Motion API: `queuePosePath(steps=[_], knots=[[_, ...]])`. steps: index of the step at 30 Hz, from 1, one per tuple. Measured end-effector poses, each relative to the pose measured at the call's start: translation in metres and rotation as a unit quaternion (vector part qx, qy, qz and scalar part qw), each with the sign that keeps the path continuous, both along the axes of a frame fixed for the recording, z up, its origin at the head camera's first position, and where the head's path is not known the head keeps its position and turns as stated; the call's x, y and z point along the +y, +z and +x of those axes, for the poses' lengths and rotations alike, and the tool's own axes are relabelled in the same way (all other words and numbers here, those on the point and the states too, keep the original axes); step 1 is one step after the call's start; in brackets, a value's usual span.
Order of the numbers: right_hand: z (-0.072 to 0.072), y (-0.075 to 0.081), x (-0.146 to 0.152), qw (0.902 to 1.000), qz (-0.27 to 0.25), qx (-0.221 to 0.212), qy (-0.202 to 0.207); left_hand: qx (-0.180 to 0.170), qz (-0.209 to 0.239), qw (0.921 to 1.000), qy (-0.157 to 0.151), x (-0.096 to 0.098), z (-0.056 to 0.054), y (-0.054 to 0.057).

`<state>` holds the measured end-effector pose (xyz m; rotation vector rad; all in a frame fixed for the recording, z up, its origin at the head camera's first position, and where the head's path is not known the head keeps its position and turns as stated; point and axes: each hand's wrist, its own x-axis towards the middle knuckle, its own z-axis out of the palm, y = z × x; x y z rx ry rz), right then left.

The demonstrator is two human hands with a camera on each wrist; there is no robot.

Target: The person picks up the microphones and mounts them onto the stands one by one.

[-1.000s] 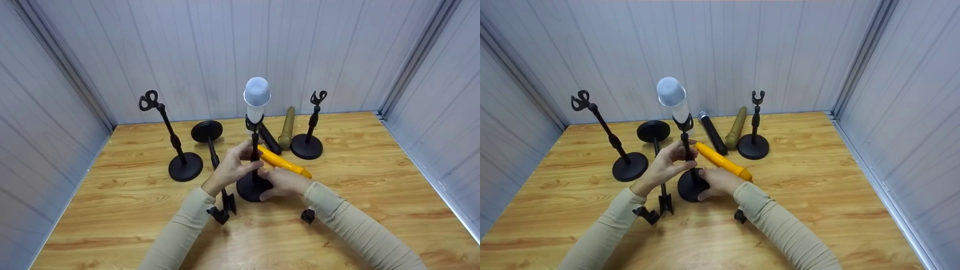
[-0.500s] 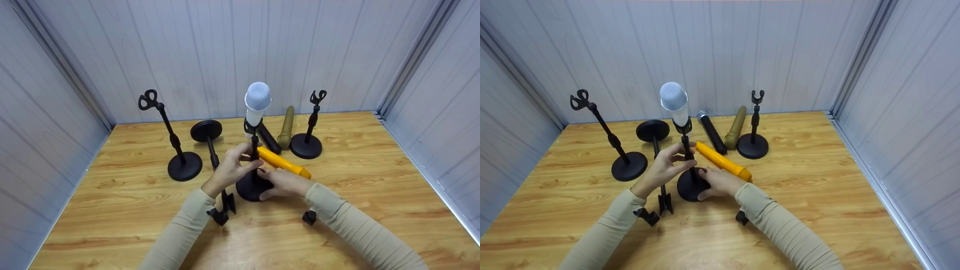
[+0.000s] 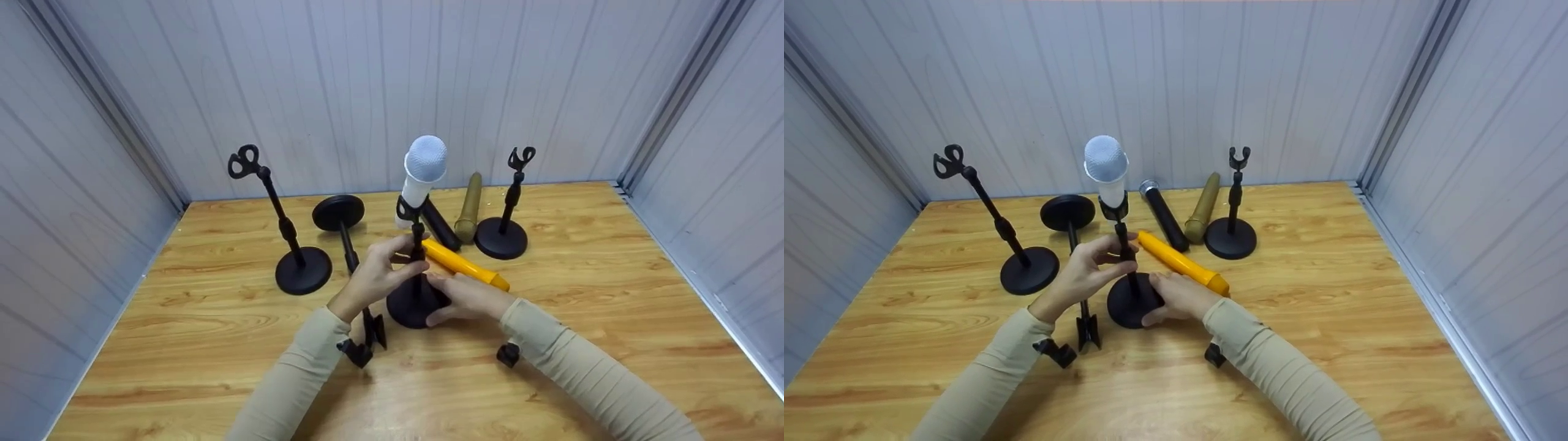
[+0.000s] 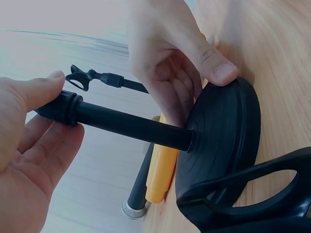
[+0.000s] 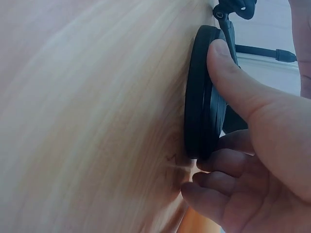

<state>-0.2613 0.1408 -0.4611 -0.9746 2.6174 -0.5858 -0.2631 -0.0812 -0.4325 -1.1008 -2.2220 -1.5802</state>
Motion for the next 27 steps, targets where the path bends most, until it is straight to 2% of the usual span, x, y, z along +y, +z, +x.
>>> queuePosePath(steps=[2, 7, 9, 12, 15, 21, 24, 27], knots=[[-0.0005, -0.0007, 0.0, 1.0, -0.005, -0.001, 0.002, 0.004, -0.002, 1.0, 0.0, 0.0006, 0.0006, 0.0005], [-0.0014, -0.0018, -0.0002, 0.9999, -0.01, -0.001, 0.004, -0.001, 0.0, 0.9996, -0.029, 0.002, 0.002, 0.0012], [-0.0017, -0.0021, 0.0, 1.0, -0.007, 0.005, 0.005, -0.013, -0.001, 0.9989, -0.046, 0.0022, 0.0021, 0.0012], [-0.0014, -0.002, -0.0001, 0.9999, -0.002, 0.011, 0.005, -0.031, -0.004, 0.998, -0.056, 0.002, 0.002, 0.0005], [-0.0003, -0.0015, 0.0006, 1.0, 0.0, 0.009, 0.003, -0.033, -0.001, 0.9985, -0.043, 0.0027, 0.0019, -0.0009], [0.0005, -0.0007, 0.0005, 0.9999, 0.0, 0.01, 0.003, 0.002, 0.02, 0.9998, 0.003, 0.0045, -0.0005, -0.0035], [0.0001, -0.0006, -0.0001, 1.0, 0.005, 0.005, 0.002, 0.007, 0.025, 0.9996, 0.008, 0.0045, -0.0018, -0.0023], [0.0, -0.0002, -0.0001, 1.0, 0.007, 0.006, 0.001, -0.004, 0.025, 0.9997, -0.004, 0.0037, -0.0014, 0.0007]])
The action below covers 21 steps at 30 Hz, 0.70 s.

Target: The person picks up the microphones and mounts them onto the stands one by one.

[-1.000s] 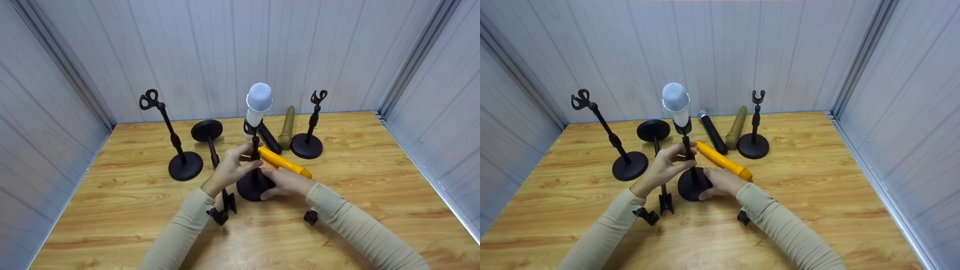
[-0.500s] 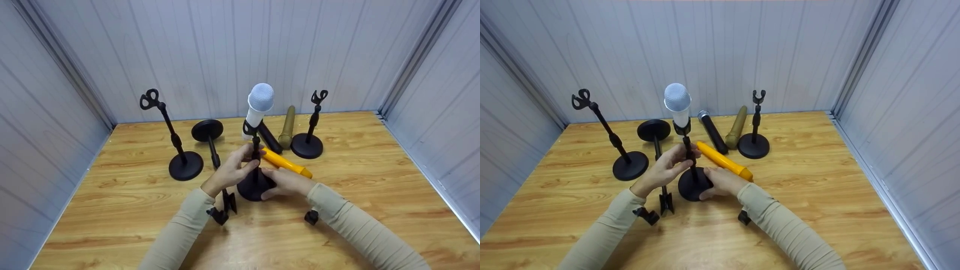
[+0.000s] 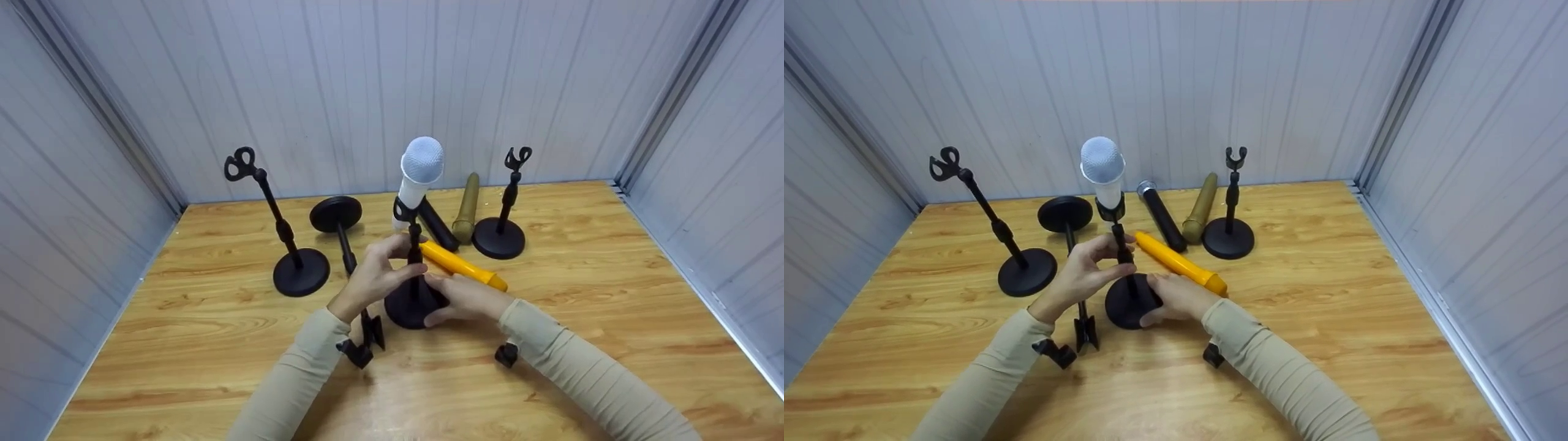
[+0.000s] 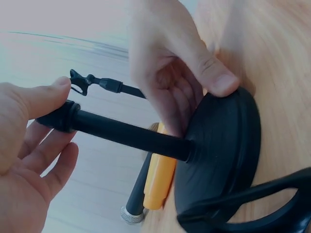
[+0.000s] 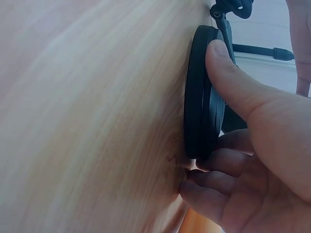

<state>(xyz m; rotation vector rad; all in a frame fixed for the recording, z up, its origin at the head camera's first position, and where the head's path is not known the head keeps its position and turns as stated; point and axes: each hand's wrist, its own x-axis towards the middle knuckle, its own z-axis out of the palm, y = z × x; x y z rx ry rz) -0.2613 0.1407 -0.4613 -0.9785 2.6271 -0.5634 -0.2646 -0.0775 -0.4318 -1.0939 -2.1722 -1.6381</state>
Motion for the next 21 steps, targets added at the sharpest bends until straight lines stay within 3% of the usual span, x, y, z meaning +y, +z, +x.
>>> queuePosePath(steps=[5, 7, 9, 15, 18, 21], knots=[[0.0, 0.0, 0.0, 1.0, 0.0, 0.0, 0.0, -0.027, -0.002, 0.9988, -0.04, -0.002, 0.001, 0.007], [-0.001, -0.001, 0.0, 1.0, -0.002, -0.004, 0.0, -0.03, -0.011, 0.9987, -0.038, -0.003, 0.001, 0.007], [-0.002, -0.002, -0.001, 1.0, -0.005, -0.008, 0.0, -0.023, -0.021, 0.9993, -0.02, -0.004, -0.001, 0.004], [-0.003, -0.003, -0.001, 0.9999, 0.001, -0.01, -0.005, 0.038, -0.035, 0.995, 0.086, 0.002, 0.007, 0.007], [-0.002, -0.002, 0.001, 0.9999, 0.005, -0.009, -0.01, 0.056, -0.031, 0.9919, 0.11, 0.005, 0.01, 0.007], [-0.002, -0.001, 0.001, 1.0, 0.0, -0.006, -0.007, 0.061, -0.035, 0.9909, 0.115, 0.007, 0.011, 0.008]])
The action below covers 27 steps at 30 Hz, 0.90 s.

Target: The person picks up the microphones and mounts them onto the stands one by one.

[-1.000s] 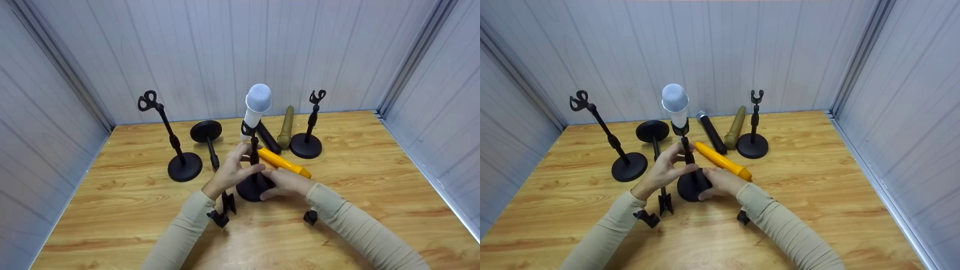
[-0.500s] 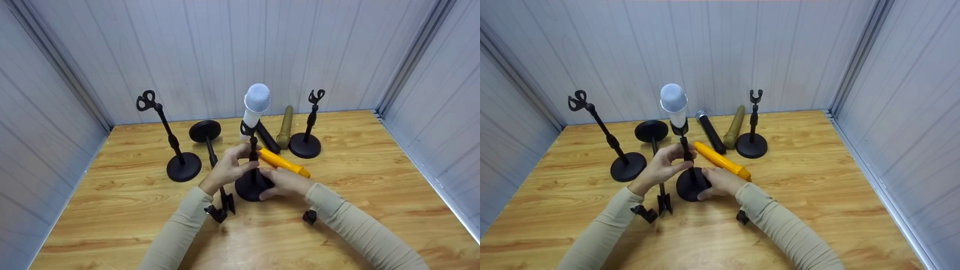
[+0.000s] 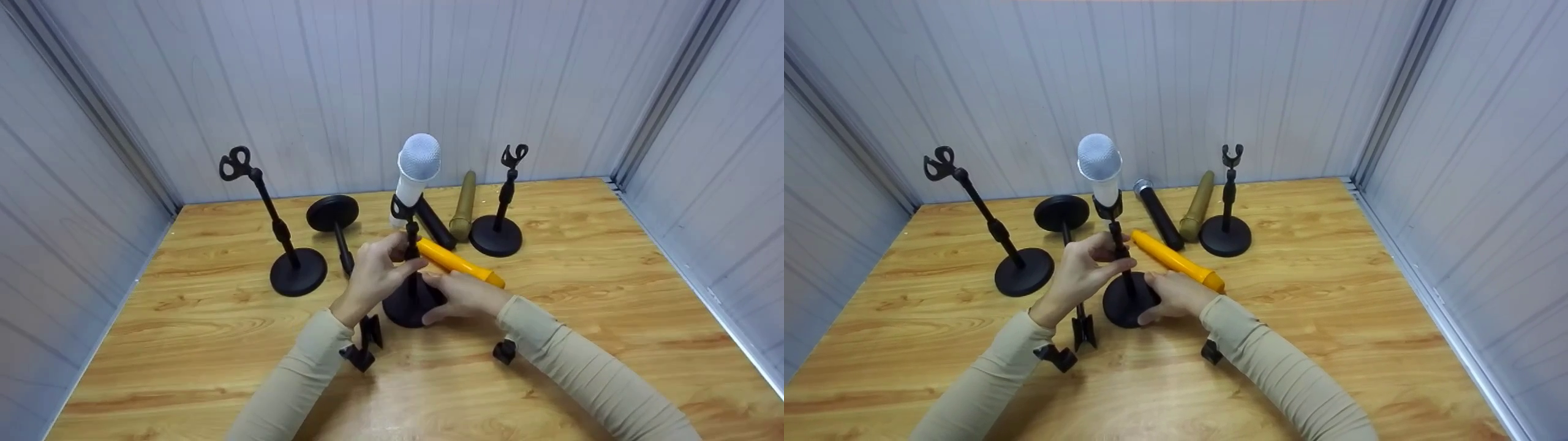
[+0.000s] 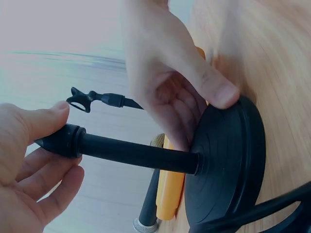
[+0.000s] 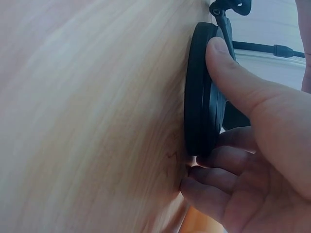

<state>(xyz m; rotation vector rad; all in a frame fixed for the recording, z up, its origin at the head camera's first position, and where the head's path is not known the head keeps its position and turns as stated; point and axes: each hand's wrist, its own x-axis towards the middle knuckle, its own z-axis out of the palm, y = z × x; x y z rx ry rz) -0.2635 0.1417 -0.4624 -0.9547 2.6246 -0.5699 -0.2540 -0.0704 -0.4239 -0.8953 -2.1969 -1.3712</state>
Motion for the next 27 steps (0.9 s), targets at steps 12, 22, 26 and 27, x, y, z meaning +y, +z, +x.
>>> queuePosePath(steps=[12, 22, 26, 27], knots=[[-0.001, -0.001, -0.001, 0.9999, -0.001, -0.005, -0.009, -0.083, 0.017, 0.9942, -0.066, -0.007, -0.01, -0.001], [-0.002, -0.002, 0.0, 0.9999, -0.002, 0.009, 0.009, -0.097, 0.025, 0.9882, -0.116, -0.011, -0.016, -0.003], [-0.002, -0.001, 0.0, 0.9998, 0.0, 0.011, 0.014, -0.1, 0.024, 0.9866, -0.127, -0.012, -0.017, -0.003], [-0.002, 0.0, 0.0, 0.9999, 0.0, 0.01, 0.013, -0.102, 0.024, 0.9864, -0.127, -0.012, -0.017, -0.002]])
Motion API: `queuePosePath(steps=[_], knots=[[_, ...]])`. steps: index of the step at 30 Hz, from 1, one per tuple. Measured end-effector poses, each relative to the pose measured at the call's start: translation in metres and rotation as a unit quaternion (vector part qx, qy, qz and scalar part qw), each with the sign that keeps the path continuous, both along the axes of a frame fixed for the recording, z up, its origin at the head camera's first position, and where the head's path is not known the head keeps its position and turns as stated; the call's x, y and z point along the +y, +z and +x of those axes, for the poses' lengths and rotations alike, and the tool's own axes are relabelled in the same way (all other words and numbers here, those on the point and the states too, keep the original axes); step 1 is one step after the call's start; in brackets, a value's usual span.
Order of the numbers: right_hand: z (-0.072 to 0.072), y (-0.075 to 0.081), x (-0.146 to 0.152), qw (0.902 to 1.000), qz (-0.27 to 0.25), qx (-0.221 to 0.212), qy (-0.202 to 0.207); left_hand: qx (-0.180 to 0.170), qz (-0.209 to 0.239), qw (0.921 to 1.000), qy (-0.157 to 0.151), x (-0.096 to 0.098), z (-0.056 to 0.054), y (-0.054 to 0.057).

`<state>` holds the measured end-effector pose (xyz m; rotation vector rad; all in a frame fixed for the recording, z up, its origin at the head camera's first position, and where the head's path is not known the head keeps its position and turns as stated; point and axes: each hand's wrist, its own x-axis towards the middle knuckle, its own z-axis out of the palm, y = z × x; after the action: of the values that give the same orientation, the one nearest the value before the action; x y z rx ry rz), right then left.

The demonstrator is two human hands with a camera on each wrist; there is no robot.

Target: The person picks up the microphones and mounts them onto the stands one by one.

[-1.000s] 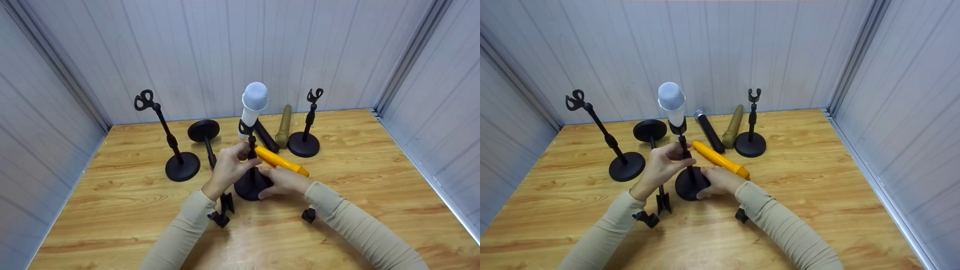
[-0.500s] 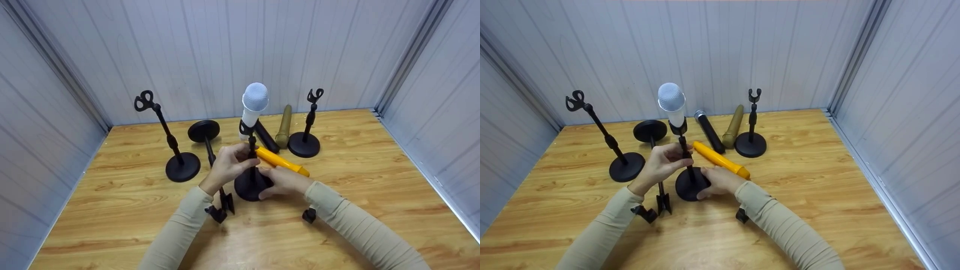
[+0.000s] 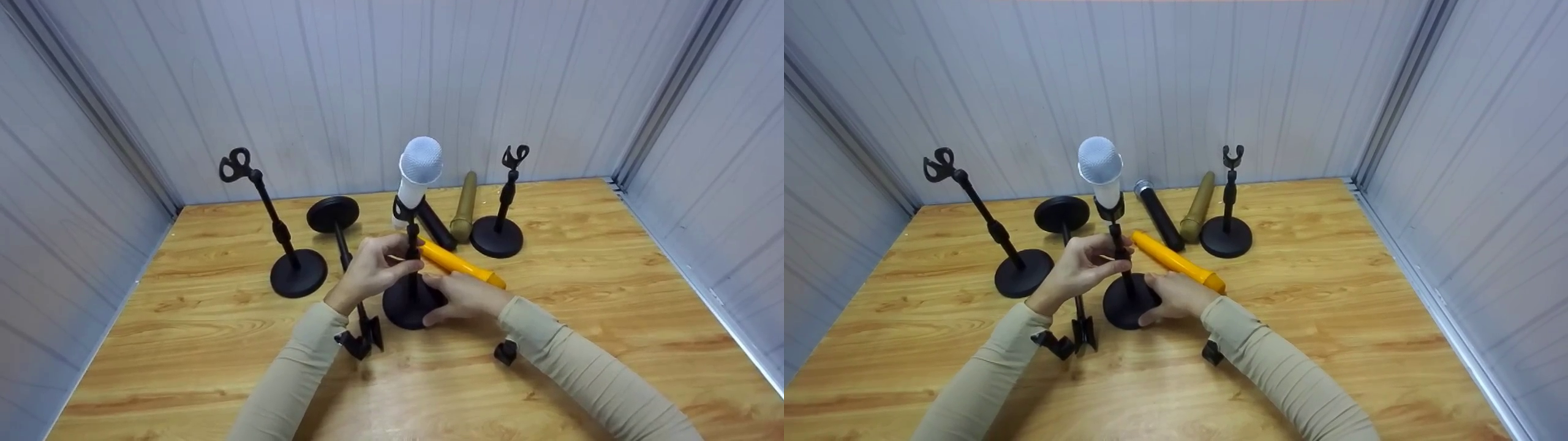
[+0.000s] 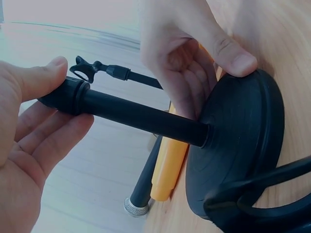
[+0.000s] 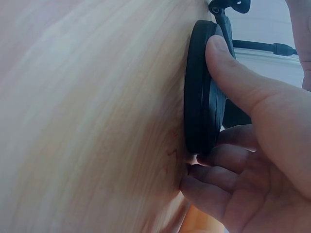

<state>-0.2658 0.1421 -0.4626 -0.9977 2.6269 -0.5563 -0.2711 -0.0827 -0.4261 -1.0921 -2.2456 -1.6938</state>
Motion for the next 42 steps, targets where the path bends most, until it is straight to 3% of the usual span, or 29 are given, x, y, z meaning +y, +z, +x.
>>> queuePosePath(steps=[16, 24, 27, 31, 38, 42], knots=[[-0.001, 0.001, 0.0, 0.9998, 0.004, -0.005, -0.017, 0.0, -0.006, 1.0, -0.003, -0.001, 0.0, 0.0], [-0.001, 0.001, 0.0, 0.9998, 0.002, -0.013, -0.017, 0.002, -0.085, 0.9959, 0.033, 0.0, 0.007, 0.008], [0.0, 0.001, 0.0, 0.9998, 0.004, -0.01, -0.016, 0.02, -0.14, 0.9874, 0.07, -0.001, 0.012, 0.01], [0.001, 0.002, 0.0, 0.9999, 0.005, -0.008, -0.014, 0.033, -0.225, 0.9689, 0.097, -0.004, 0.018, 0.009], [0.003, 0.001, -0.001, 0.9996, 0.013, -0.012, -0.024, -0.008, -0.345, 0.9331, 0.1, -0.007, 0.024, -0.002], [0.004, 0.001, -0.003, 0.9992, 0.013, -0.021, -0.03, -0.019, -0.371, 0.9245, 0.086, -0.007, 0.026, -0.01]])
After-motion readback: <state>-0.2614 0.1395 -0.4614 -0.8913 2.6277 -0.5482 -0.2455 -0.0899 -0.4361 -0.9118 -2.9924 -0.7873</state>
